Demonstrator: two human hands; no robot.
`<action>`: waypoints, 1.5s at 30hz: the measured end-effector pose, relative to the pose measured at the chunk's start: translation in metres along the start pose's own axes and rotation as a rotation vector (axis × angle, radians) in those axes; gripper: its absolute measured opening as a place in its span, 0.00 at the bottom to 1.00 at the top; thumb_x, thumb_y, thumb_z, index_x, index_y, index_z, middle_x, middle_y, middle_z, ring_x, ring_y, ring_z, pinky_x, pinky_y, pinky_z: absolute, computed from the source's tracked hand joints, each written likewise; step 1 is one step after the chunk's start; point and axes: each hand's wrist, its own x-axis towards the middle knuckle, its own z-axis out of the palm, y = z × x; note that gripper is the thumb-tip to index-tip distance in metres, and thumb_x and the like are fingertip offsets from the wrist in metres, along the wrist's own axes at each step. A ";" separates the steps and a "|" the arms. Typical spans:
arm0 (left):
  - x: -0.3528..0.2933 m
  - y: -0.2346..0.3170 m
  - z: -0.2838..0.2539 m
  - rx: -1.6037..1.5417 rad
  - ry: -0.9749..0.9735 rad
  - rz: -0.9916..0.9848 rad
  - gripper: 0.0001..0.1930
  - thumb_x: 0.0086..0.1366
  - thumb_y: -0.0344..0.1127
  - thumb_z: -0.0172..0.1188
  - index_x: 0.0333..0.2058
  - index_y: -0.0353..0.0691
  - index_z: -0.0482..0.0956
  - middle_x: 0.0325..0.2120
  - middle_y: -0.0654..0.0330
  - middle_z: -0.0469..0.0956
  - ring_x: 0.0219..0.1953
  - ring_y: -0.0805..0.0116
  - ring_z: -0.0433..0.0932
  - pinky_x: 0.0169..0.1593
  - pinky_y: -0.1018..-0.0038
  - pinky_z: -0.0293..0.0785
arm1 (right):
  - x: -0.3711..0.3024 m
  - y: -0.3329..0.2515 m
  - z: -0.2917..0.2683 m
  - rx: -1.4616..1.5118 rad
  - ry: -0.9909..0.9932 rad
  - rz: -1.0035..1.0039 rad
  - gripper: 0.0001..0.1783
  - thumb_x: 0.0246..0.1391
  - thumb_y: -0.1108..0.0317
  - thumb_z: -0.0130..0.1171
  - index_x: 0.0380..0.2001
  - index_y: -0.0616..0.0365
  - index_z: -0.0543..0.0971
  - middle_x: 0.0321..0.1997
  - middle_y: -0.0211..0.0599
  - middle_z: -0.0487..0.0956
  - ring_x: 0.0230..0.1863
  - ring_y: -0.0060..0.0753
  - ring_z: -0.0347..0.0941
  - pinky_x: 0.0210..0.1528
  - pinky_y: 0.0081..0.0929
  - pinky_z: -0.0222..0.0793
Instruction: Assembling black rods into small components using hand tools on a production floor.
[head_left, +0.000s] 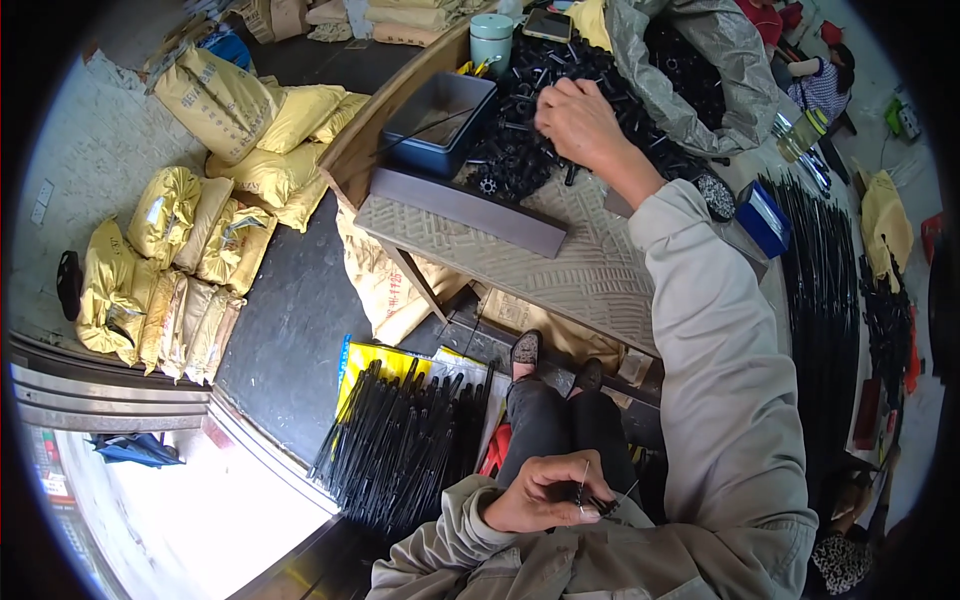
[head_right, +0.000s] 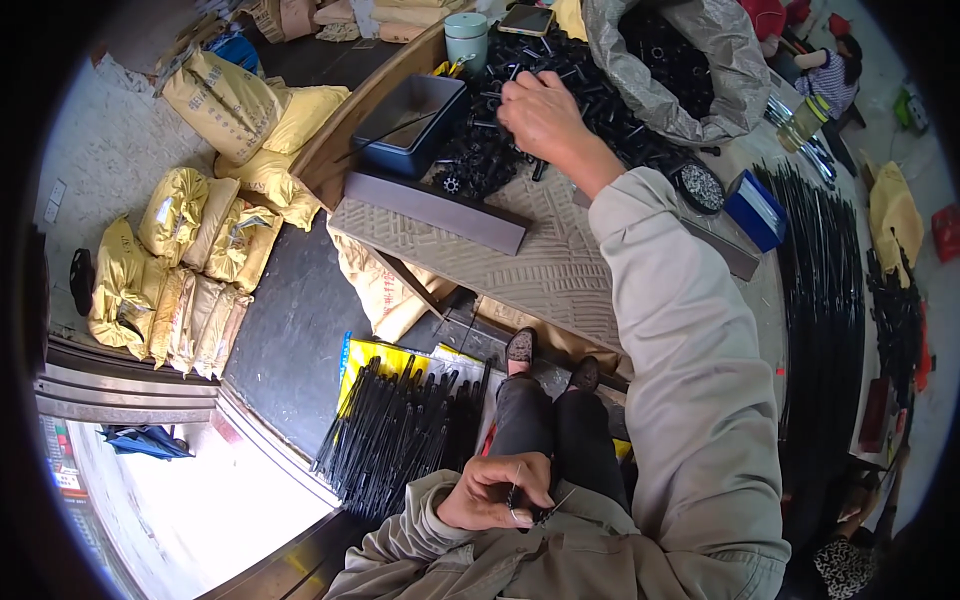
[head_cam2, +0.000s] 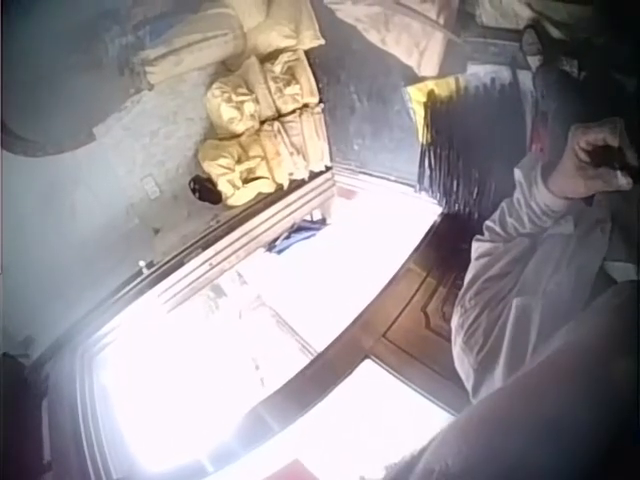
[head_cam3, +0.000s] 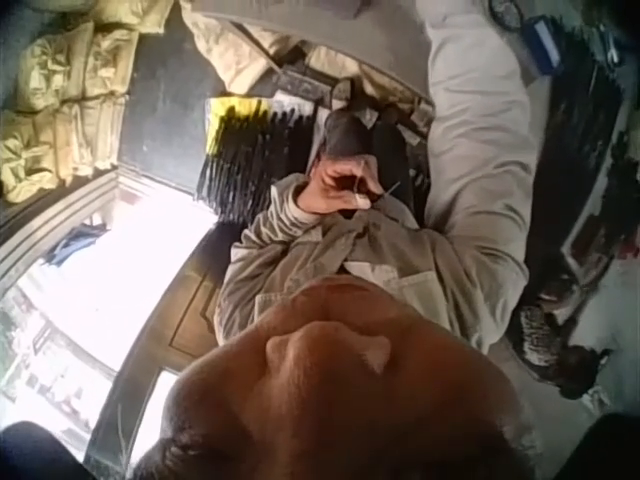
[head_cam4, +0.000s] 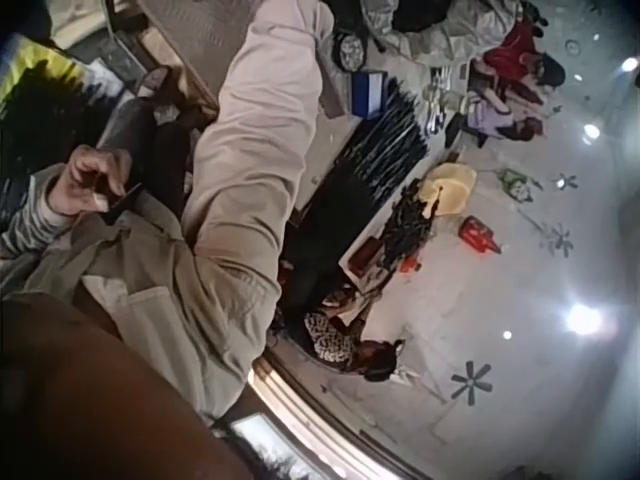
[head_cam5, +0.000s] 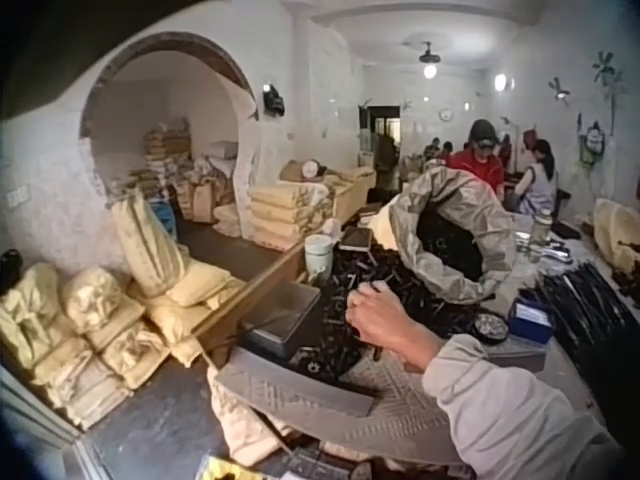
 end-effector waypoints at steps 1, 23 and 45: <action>0.001 0.000 -0.001 0.004 -0.003 0.001 0.10 0.51 0.31 0.63 0.31 0.31 0.76 0.24 0.58 0.69 0.27 0.72 0.65 0.33 0.78 0.60 | 0.003 -0.001 0.001 -0.004 -0.001 -0.001 0.06 0.37 0.72 0.58 0.22 0.48 0.78 0.26 0.22 0.70 0.38 0.26 0.64 0.42 0.26 0.55; 0.003 -0.002 0.000 0.006 0.115 0.050 0.09 0.50 0.29 0.63 0.29 0.32 0.75 0.24 0.58 0.70 0.28 0.70 0.67 0.33 0.77 0.61 | -0.003 0.019 -0.040 0.980 -0.117 0.288 0.11 0.42 0.68 0.59 0.33 0.53 0.77 0.31 0.30 0.77 0.34 0.27 0.72 0.41 0.26 0.65; 0.058 -0.052 0.095 -0.050 0.433 0.126 0.10 0.52 0.20 0.58 0.35 0.36 0.74 0.31 0.66 0.75 0.32 0.83 0.70 0.39 0.85 0.66 | -0.251 -0.077 -0.237 1.203 -0.084 0.264 0.05 0.44 0.72 0.60 0.28 0.57 0.79 0.30 0.32 0.80 0.35 0.27 0.75 0.62 0.41 0.43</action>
